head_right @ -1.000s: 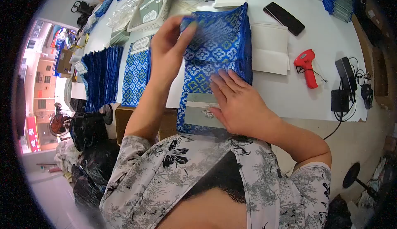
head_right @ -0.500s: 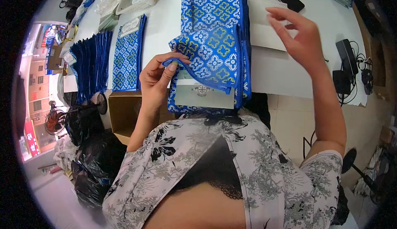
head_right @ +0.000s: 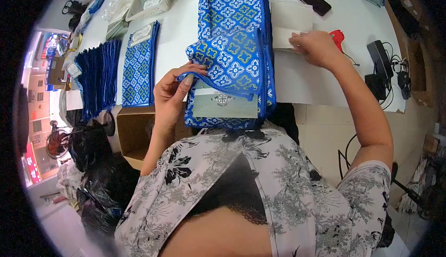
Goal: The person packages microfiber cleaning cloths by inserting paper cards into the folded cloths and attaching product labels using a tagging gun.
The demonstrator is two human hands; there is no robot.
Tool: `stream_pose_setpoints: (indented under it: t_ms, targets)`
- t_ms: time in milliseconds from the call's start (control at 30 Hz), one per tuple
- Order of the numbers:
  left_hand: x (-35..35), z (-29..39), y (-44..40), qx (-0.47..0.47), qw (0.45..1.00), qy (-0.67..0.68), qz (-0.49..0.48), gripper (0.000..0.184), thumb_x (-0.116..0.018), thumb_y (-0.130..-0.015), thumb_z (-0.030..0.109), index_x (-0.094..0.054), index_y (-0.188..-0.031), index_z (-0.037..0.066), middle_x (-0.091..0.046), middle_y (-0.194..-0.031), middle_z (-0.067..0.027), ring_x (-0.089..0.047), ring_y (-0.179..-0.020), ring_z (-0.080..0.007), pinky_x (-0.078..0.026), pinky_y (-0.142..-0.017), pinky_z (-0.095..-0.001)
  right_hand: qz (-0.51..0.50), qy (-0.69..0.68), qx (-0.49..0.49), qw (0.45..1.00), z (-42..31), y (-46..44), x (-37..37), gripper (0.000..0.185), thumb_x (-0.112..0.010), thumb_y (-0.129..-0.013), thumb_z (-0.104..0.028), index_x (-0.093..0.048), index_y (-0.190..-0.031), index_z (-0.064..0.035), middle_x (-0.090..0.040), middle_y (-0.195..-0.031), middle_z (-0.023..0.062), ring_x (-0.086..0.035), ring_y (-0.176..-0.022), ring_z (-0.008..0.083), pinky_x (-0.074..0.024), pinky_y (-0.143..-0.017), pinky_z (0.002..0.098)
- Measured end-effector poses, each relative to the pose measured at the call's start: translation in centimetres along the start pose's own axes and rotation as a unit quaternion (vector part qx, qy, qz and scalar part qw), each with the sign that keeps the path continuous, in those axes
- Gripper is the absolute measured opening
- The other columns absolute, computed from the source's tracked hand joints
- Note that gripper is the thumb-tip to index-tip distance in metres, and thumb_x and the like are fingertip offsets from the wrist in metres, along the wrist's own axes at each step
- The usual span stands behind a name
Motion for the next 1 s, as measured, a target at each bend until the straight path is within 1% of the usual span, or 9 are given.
stream_pose_setpoints:
  t_ms: [167, 233, 367, 433, 567, 700, 833, 933, 1000]
  targets:
    - [-0.2, 0.0, 0.0, 0.008, 1.0, 0.019, -0.001, 0.014, -0.06, -0.093, 0.002, -0.068, -0.105, -0.001, -0.071, -0.106, -0.0095, -0.059, -0.11, -0.0186, -0.037, -0.106, -0.0384, -0.037, -0.073, -0.028, 0.996, 1.1, -0.8, 1.3, 0.021, -0.068, -0.084, -0.012, -0.069, -0.104, -0.0126, -0.071, -0.1, 0.0135, -0.068, -0.092, 0.0318, -0.0524, -0.077, 0.0411]
    - [-0.3, -0.3, 0.0, 0.009, 1.0, 0.021, -0.001, 0.015, -0.06, -0.093, 0.002, -0.068, -0.106, -0.001, -0.071, -0.106, -0.0093, -0.059, -0.108, -0.0179, -0.039, -0.104, -0.0367, -0.042, 0.047, -0.063, 0.996, 1.9, -1.1, 1.8, 0.02, -0.067, -0.084, -0.013, -0.071, -0.103, -0.0141, -0.071, -0.095, 0.0122, -0.068, -0.085, 0.0302, -0.0528, -0.075, 0.0397]
    - [0.5, -0.2, -0.1, 0.025, 0.999, 0.006, 0.021, 0.017, -0.062, -0.092, 0.0, -0.068, -0.108, -0.002, -0.071, -0.107, -0.0086, -0.061, -0.102, -0.015, -0.044, -0.096, -0.031, 0.352, 0.103, -0.249, 0.896, 5.4, 0.4, 9.3, 0.023, -0.063, -0.087, -0.011, -0.072, -0.108, -0.0171, -0.072, -0.091, 0.0115, -0.069, -0.079, 0.0296, -0.0545, -0.068, 0.0369]
    - [1.1, -0.5, -0.1, 0.042, 0.998, 0.016, 0.043, 0.018, -0.064, -0.091, 0.001, -0.068, -0.108, -0.002, -0.07, -0.105, -0.0075, -0.06, -0.1, -0.0137, -0.045, -0.092, -0.0281, 0.551, 0.0, -0.199, 0.811, 0.2, 0.8, 13.9, 0.024, -0.063, -0.087, -0.007, -0.071, -0.109, -0.0135, -0.073, -0.093, 0.0102, -0.071, -0.079, 0.0263, -0.0552, -0.066, 0.0321]
    - [1.3, -1.3, -0.3, 0.067, 0.996, 0.023, 0.053, 0.017, -0.068, -0.09, 0.007, -0.069, -0.105, -0.002, -0.069, -0.1, -0.006, -0.06, -0.098, -0.0132, -0.045, -0.091, -0.0276, 0.48, 0.091, 0.1, 0.867, -12.0, -1.1, 14.6, 0.022, -0.063, -0.086, 0.0, -0.071, -0.106, -0.0073, -0.073, -0.098, 0.0087, -0.071, -0.082, 0.0225, -0.0558, -0.07, 0.03]
    - [0.7, -0.8, -0.4, 0.043, 0.998, 0.016, 0.04, 0.017, -0.068, -0.09, 0.007, -0.069, -0.105, -0.002, -0.07, -0.1, -0.0063, -0.06, -0.098, -0.0125, -0.045, -0.09, -0.0278, 0.232, 0.083, 0.202, 0.948, -14.2, -3.9, 9.9, 0.023, -0.066, -0.086, -0.006, -0.07, -0.108, -0.0074, -0.073, -0.1, 0.0072, -0.07, -0.084, 0.0255, -0.0558, -0.072, 0.0328]
    - [1.0, -1.1, 0.1, 0.05, 0.998, 0.013, 0.038, 0.019, -0.068, -0.09, 0.008, -0.068, -0.105, -0.003, -0.07, -0.099, -0.0065, -0.06, -0.096, -0.0118, -0.045, -0.09, -0.0276, 0.242, -0.056, 0.155, 0.956, -10.7, -5.9, 11.2, 0.028, -0.069, -0.084, -0.012, -0.069, -0.113, -0.0084, -0.071, -0.107, 0.0077, -0.068, -0.096, 0.0259, -0.055, -0.08, 0.034]
    - [1.0, -1.5, 0.1, 0.04, 0.998, 0.022, 0.037, 0.018, -0.068, -0.09, 0.009, -0.068, -0.105, -0.003, -0.071, -0.096, -0.0058, -0.061, -0.094, -0.0111, -0.046, -0.089, -0.0266, 0.213, -0.04, 0.149, 0.965, -9.9, -9.7, 12.3, 0.052, -0.076, -0.081, -0.025, -0.061, -0.128, -0.012, -0.059, -0.135, 0.0089, -0.045, -0.133, 0.0273, -0.04, -0.108, 0.0393]
    - [1.1, -1.1, 0.0, 0.034, 0.998, 0.019, 0.038, 0.018, -0.068, -0.091, 0.009, -0.068, -0.105, -0.002, -0.071, -0.096, -0.0055, -0.061, -0.093, -0.0108, -0.046, -0.088, -0.0264, 0.171, -0.04, 0.122, 0.977, -9.3, -11.5, 11.1, 0.061, -0.078, -0.077, -0.028, -0.057, -0.133, -0.013, -0.055, -0.139, 0.0082, -0.04, -0.137, 0.0272, -0.0371, -0.11, 0.0409]
Point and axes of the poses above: each hand's wrist, its own y-axis away from the middle knuckle, its own x-axis out of the back of the hand, z = x × y, the point moved 5 cm from there along -y, towards the middle knuckle
